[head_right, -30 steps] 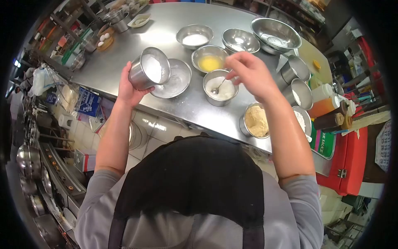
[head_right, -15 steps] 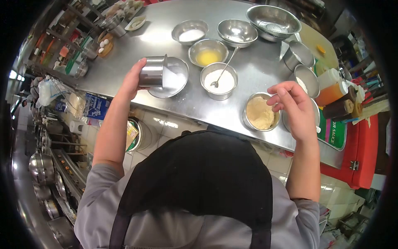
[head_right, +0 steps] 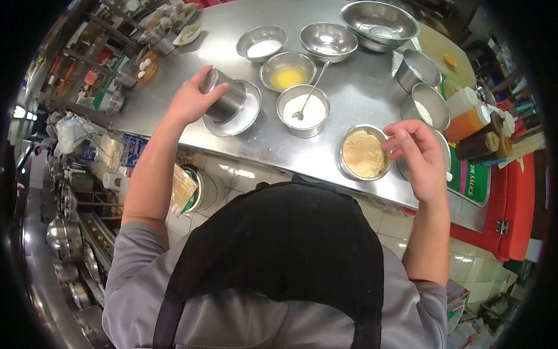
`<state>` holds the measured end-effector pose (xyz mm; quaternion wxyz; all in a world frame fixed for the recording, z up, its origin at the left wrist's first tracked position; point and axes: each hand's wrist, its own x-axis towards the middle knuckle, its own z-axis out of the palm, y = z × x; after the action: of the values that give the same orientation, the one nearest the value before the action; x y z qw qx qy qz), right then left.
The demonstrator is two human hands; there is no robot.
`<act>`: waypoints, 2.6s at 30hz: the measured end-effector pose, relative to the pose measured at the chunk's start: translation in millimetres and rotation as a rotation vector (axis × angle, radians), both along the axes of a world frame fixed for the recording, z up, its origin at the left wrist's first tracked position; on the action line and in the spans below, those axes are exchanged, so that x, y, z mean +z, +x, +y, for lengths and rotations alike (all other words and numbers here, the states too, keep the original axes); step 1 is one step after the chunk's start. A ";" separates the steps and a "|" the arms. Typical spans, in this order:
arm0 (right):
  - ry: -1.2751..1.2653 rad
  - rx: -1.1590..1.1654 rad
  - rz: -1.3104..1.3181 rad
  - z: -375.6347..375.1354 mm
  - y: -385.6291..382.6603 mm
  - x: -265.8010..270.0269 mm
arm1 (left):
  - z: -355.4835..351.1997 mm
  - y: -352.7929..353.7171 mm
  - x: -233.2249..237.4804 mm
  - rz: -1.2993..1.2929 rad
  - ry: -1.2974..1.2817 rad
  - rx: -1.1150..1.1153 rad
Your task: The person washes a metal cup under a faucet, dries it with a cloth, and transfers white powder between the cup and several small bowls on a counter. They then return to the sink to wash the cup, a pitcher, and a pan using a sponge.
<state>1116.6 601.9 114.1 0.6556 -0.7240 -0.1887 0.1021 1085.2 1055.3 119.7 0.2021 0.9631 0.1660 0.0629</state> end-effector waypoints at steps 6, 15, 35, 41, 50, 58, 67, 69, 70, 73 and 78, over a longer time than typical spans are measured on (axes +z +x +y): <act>-0.004 -0.005 0.003 -5.5 1.7 -4.0 | -1.5 8.5 6.3 0.001 -0.054 -0.013; -0.002 0.000 0.056 -8.2 7.2 -9.3 | 2.5 -1.1 -3.2 -0.071 -0.200 0.005; -0.067 -0.006 0.036 7.6 13.2 -16.8 | -9.7 -24.9 -31.6 -0.476 0.231 -0.114; -0.061 -0.021 0.045 3.0 15.2 -20.6 | -1.4 -30.9 -34.5 -0.525 -0.015 -0.068; -0.072 -0.043 0.078 19.4 8.2 -23.5 | 49.9 -46.8 -52.9 -0.531 -1.435 0.123; -0.087 -0.048 0.108 36.0 -1.4 -26.5 | 50.3 -74.8 -49.6 -0.608 -2.136 -0.159; -0.155 -0.099 0.122 71.9 -35.0 -19.6 | 60.8 -81.8 -67.9 -0.315 -2.431 -0.451; -0.180 -0.129 0.099 73.1 -47.3 -18.8 | 60.5 -73.1 -75.9 -0.279 -2.485 -0.599; -0.203 -0.145 0.093 69.6 -55.0 -17.3 | 56.4 -69.2 -82.1 -0.260 -2.523 -0.667; -0.245 -0.237 0.119 56.6 -79.4 -5.5 | 43.1 -71.2 -76.7 -0.303 -2.484 -0.598; -0.305 -0.437 0.084 -29.0 -133.8 -7.1 | 28.4 -73.9 -55.5 -0.373 -2.400 -0.715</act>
<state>982.9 572.9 107.1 0.5528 -0.8330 0.0168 0.0153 1011.3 1083.7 64.2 0.9718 0.1422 -0.1812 -0.0504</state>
